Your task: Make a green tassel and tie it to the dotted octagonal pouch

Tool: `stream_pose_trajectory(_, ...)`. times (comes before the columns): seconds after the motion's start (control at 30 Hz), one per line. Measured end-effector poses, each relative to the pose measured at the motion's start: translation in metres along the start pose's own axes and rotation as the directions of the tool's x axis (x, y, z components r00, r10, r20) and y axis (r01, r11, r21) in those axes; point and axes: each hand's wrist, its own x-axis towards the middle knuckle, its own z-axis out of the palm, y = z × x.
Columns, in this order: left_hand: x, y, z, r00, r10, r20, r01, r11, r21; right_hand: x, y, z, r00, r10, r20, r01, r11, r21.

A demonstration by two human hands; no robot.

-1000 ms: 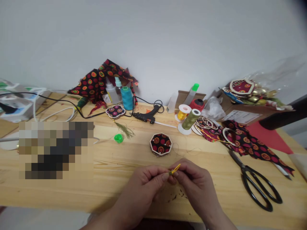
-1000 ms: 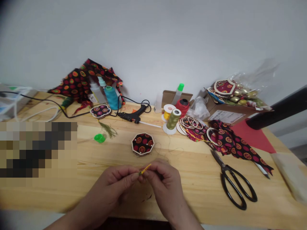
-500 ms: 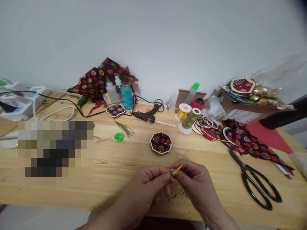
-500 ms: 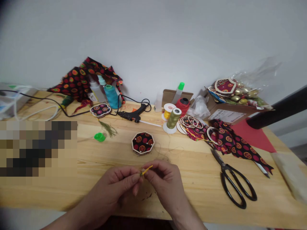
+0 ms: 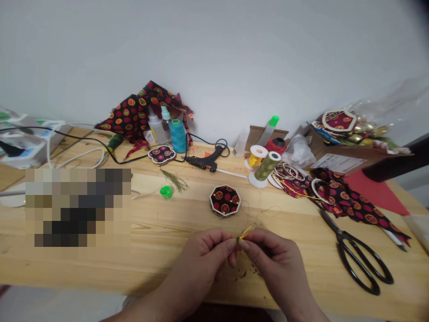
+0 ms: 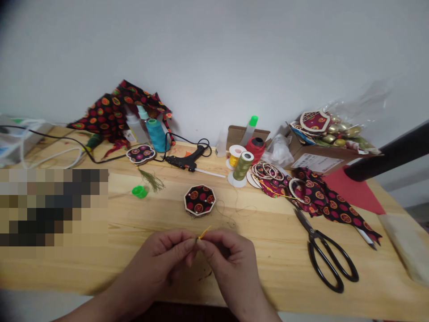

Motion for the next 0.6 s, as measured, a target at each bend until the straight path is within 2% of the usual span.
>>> stream_pose_trajectory(0.2,-0.001,0.003,0.000,1.000,0.017,-0.004,-0.017,0.998,0.061,0.002,0.002,0.002,0.993,0.114,-0.025,-0.112,0.992,0.061)
stream_pose_trajectory(0.43,-0.003,0.006,0.004,0.997,-0.057,0.056,0.063,0.993,-0.098,-0.001,0.012,0.004,0.972,0.231,0.038,-0.233,0.932,0.279)
stream_pose_trajectory(0.6,-0.004,0.009,0.005,0.996,-0.048,0.079,0.058,0.989,-0.135,-0.003,0.017,0.005,0.957,0.284,0.063,-0.285,0.878,0.385)
